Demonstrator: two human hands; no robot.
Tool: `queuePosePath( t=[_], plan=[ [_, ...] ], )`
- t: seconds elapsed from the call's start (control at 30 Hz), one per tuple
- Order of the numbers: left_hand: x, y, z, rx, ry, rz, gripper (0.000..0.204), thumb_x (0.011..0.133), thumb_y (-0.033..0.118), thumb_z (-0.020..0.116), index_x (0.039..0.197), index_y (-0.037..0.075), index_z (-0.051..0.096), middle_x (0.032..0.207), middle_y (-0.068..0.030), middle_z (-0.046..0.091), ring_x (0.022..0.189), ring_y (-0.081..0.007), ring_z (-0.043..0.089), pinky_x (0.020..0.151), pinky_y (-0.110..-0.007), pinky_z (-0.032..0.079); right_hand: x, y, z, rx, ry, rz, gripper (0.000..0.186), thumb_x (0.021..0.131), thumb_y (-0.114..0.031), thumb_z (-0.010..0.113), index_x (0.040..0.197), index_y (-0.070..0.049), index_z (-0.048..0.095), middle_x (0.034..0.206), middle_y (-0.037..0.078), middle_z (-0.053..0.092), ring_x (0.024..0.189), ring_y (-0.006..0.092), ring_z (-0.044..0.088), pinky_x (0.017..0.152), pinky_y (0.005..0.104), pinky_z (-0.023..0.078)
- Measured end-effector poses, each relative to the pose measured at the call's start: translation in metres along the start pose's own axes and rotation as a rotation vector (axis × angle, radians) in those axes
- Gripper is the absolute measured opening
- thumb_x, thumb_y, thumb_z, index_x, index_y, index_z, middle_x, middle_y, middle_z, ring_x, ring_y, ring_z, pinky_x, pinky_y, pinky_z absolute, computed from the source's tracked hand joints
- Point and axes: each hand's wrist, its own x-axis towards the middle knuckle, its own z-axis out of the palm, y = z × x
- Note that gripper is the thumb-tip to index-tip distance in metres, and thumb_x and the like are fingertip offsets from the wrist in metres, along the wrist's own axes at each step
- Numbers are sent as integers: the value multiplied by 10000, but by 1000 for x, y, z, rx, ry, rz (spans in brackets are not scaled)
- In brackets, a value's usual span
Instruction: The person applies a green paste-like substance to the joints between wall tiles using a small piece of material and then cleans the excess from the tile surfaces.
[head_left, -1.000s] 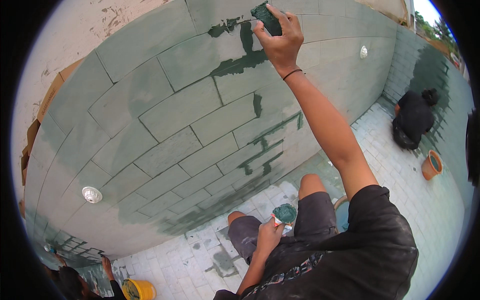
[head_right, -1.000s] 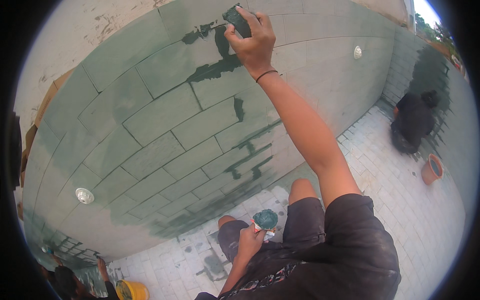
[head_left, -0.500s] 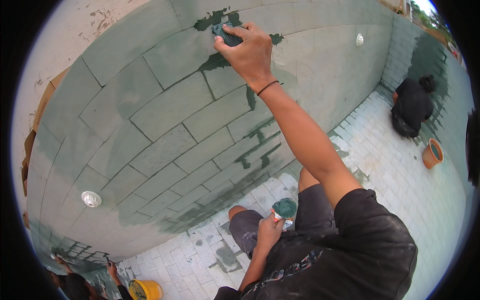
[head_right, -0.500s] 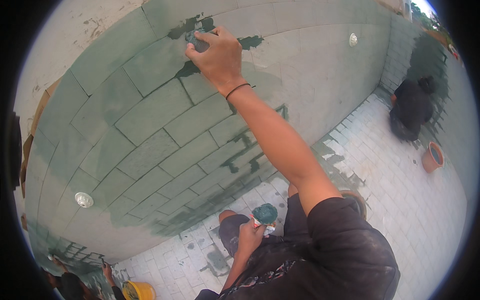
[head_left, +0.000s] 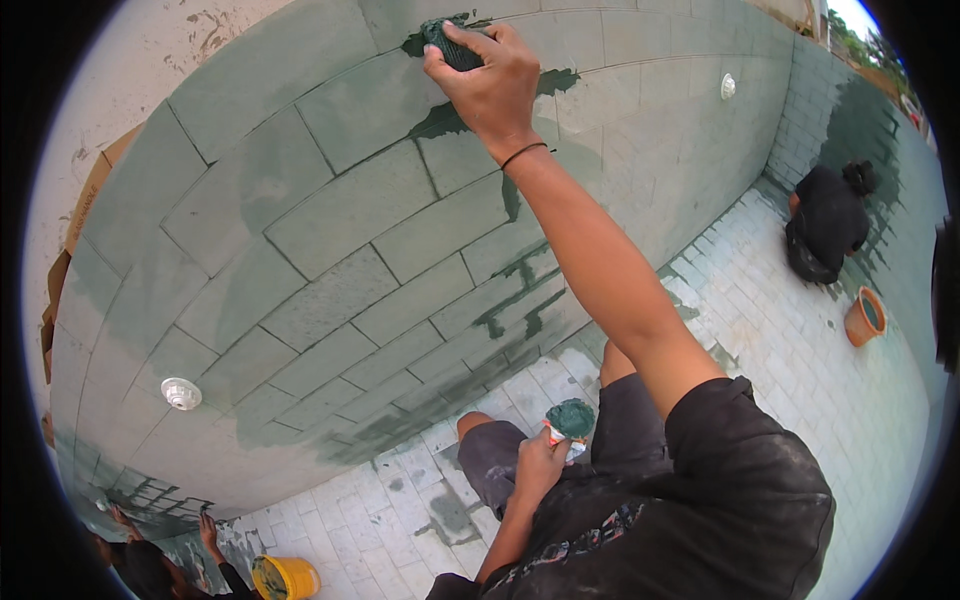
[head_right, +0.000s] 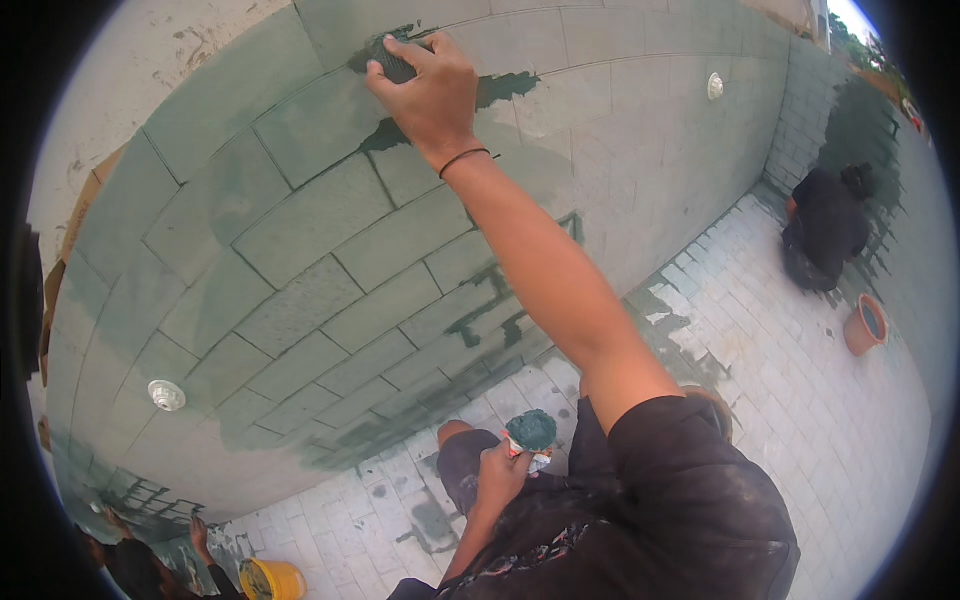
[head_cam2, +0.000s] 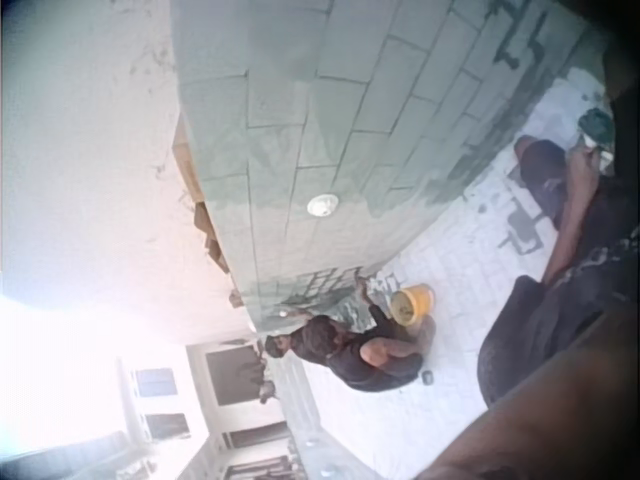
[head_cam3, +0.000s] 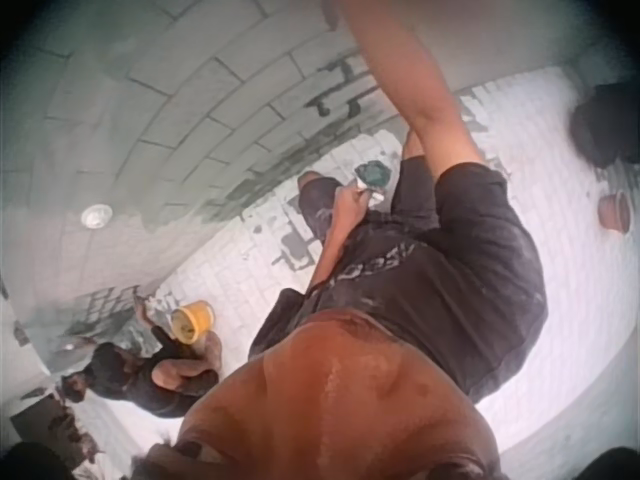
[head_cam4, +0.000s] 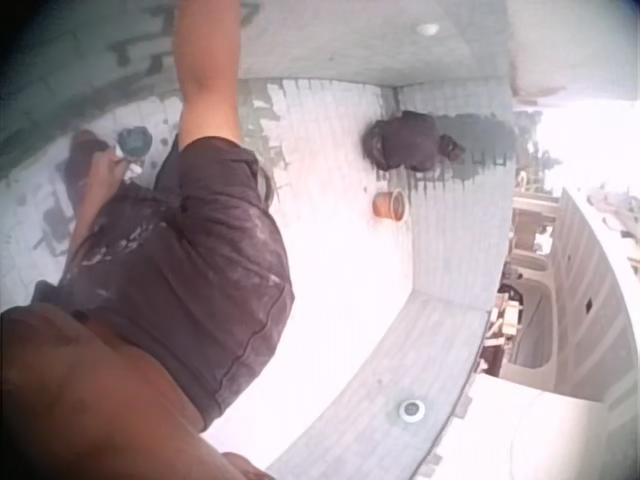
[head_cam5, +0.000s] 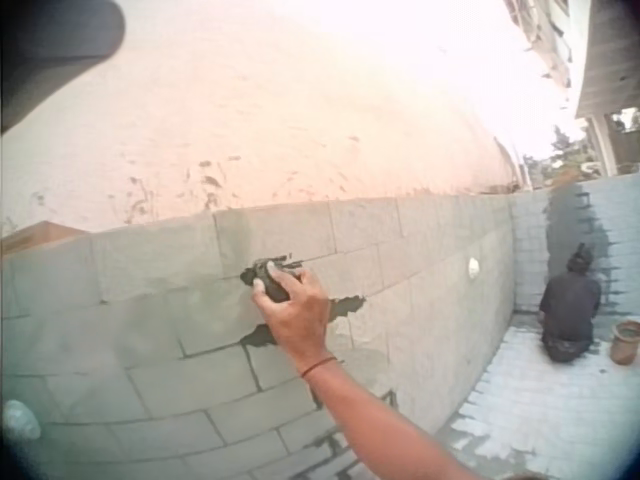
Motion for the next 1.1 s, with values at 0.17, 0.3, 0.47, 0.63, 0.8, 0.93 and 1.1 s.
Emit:
queuePosePath(
  t=[0.17, 0.3, 0.47, 0.63, 0.8, 0.93, 1.1],
  plan=[
    [-2, 2, 0, 2, 4, 22, 236, 945, 118, 696, 1071, -79, 660, 768, -239, 717, 695, -321, 760, 596, -386, 579, -15, -3, -24, -47, -148, 106, 309, 706, -274, 821, 971, -114, 825, 803, 75, 614, 686, 249, 618, 608, 374, 517],
    [-1, -10, 3, -12, 5, 36, 240, 950, 118, 689, 1081, -80, 658, 762, -251, 704, 693, -335, 754, 584, -389, 573, 2, -13, -24, 12, -165, 21, 300, 713, -280, 815, 968, -123, 820, 830, 76, 631, 716, 245, 636, 637, 377, 535],
    [-2, -1, 3, -47, -10, 30, 230, 945, 108, 693, 1077, -78, 660, 761, -238, 711, 693, -323, 757, 581, -383, 578, 3, -20, -5, 43, -205, -16, 298, 718, -281, 810, 972, -126, 817, 878, 82, 640, 748, 256, 653, 673, 380, 557],
    [-1, 4, 2, -51, 7, 14, 213, 938, 96, 699, 1057, -77, 660, 766, -228, 721, 686, -307, 761, 577, -374, 585, 0, -23, -4, -58, -207, -44, 307, 704, -292, 810, 963, -127, 820, 875, 89, 637, 764, 270, 663, 692, 397, 571],
    [-2, -4, 1, 12, 17, 53, 223, 935, 95, 701, 1068, -80, 660, 769, -236, 719, 692, -307, 761, 574, -377, 583, 20, -13, -30, -68, -300, 63, 311, 693, -311, 808, 924, -102, 823, 844, 101, 642, 760, 269, 666, 676, 383, 560],
    [-2, 2, 1, 19, 12, 43, 228, 934, 94, 700, 1075, -81, 659, 776, -235, 722, 695, -308, 762, 578, -382, 586, 41, -13, -43, -7, -297, 160, 312, 825, -221, 755, 1081, -43, 775, 1002, 192, 727, 847, 353, 705, 782, 441, 579],
    [1, 7, 5, -43, 3, 25, 192, 924, 68, 693, 1029, -92, 672, 793, -206, 743, 686, -272, 766, 581, -361, 588, 28, 4, -27, -98, -228, 85, 326, 737, -286, 791, 988, -79, 803, 900, 129, 670, 780, 290, 672, 707, 390, 559]
  ],
)
